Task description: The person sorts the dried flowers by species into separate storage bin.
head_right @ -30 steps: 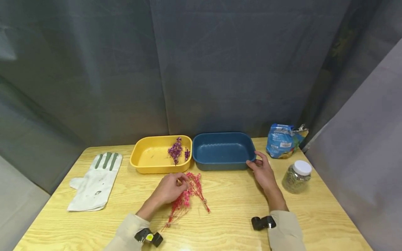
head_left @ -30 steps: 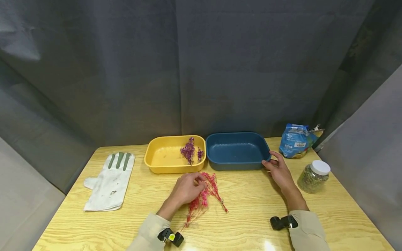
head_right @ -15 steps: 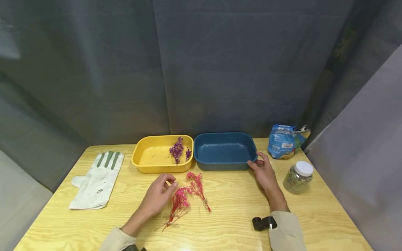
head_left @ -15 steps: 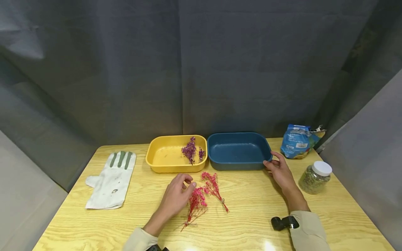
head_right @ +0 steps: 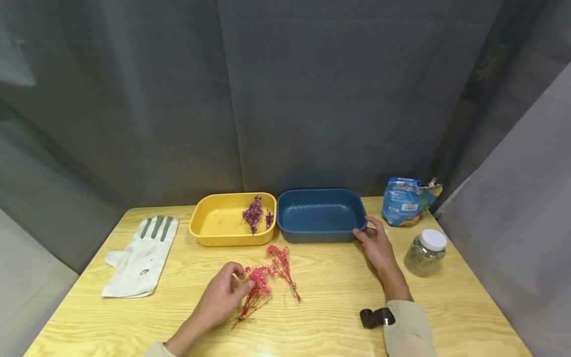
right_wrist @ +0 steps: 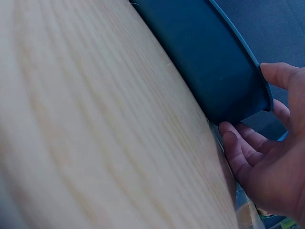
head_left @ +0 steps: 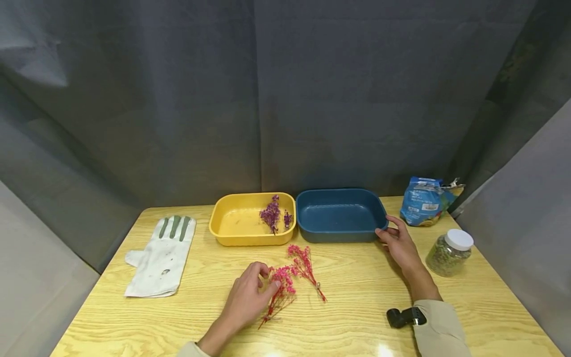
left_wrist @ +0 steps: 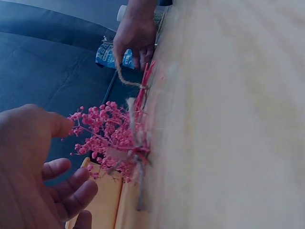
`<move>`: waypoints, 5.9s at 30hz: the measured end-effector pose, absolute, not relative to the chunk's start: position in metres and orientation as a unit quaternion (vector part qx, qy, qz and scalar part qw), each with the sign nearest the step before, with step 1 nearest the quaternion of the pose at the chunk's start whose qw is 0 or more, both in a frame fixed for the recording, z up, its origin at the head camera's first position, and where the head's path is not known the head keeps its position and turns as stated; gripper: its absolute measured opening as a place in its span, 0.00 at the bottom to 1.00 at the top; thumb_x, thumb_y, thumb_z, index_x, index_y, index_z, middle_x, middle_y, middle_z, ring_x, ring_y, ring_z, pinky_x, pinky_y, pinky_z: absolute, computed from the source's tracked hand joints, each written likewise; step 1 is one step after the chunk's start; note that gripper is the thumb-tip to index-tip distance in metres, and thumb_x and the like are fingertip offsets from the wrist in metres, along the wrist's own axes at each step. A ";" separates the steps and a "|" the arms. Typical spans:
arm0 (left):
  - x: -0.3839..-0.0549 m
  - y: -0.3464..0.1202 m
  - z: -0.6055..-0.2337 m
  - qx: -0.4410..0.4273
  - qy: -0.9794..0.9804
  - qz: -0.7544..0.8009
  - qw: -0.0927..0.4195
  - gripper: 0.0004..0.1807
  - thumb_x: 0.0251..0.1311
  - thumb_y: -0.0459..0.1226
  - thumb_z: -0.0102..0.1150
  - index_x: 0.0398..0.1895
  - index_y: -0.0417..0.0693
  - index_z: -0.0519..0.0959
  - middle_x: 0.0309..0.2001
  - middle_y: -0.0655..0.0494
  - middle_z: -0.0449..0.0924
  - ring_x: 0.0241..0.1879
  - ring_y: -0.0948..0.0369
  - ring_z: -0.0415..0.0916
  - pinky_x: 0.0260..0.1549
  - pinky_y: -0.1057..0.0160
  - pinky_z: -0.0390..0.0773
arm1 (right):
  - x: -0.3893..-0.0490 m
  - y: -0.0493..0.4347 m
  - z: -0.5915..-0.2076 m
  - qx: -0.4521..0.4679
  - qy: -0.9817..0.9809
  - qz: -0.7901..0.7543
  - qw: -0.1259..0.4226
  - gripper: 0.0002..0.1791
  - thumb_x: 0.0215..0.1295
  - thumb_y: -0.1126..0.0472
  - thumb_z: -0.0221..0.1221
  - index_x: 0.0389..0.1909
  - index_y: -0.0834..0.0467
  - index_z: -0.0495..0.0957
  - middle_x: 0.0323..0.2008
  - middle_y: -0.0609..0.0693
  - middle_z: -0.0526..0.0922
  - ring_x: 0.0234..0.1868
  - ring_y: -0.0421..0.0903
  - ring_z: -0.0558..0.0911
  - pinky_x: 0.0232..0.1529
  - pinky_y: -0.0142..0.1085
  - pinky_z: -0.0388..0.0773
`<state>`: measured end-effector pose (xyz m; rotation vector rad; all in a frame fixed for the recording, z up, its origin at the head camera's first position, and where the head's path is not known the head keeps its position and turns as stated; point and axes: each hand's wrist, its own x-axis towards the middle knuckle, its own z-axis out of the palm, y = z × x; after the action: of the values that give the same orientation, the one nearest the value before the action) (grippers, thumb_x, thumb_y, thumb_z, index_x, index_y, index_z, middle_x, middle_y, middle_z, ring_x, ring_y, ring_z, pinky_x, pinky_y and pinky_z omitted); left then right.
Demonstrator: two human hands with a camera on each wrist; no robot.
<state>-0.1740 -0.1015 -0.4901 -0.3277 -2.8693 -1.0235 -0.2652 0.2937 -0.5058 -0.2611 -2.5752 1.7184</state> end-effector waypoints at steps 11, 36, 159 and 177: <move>-0.161 -0.105 -0.499 -0.116 -0.941 -0.318 -0.002 0.10 0.55 0.48 0.64 0.34 0.57 0.74 0.27 0.66 0.73 0.22 0.70 0.65 0.23 0.70 0.65 | -0.265 0.295 -0.508 -0.088 -0.829 0.552 0.015 0.43 0.68 0.37 0.51 0.76 0.47 0.45 0.64 0.60 0.66 0.48 0.40 0.78 0.46 0.35 0.75; -0.160 -0.108 -0.495 -0.092 -0.917 -0.388 0.018 0.05 0.58 0.42 0.64 0.25 0.59 0.80 0.20 0.69 0.77 0.15 0.71 0.68 0.16 0.70 0.69 | -0.267 0.296 -0.510 -0.084 -0.827 0.556 0.014 0.42 0.68 0.38 0.51 0.77 0.46 0.45 0.63 0.59 0.67 0.45 0.35 0.78 0.46 0.34 0.75; -0.306 -0.013 -0.447 -0.021 -0.835 -0.550 0.012 0.24 0.55 0.44 0.68 0.53 0.46 0.74 0.32 0.52 0.83 0.23 0.62 0.75 0.21 0.65 0.71 | -0.266 0.293 -0.507 -0.105 -0.825 0.555 0.014 0.40 0.69 0.40 0.52 0.76 0.44 0.46 0.65 0.60 0.67 0.49 0.43 0.80 0.47 0.35 0.75; -0.318 0.000 -0.448 -0.022 -0.890 -0.453 0.046 0.25 0.56 0.48 0.67 0.55 0.53 0.73 0.34 0.60 0.85 0.32 0.63 0.78 0.37 0.61 0.75 | -0.266 0.290 -0.507 -0.107 -0.821 0.560 0.020 0.39 0.69 0.41 0.53 0.75 0.45 0.48 0.63 0.59 0.68 0.47 0.41 0.80 0.45 0.33 0.75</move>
<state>-0.3180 -0.0003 -0.4476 -0.0658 -2.7164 -1.3844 -0.2655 0.2900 -0.5067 -0.3312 -2.5481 1.7383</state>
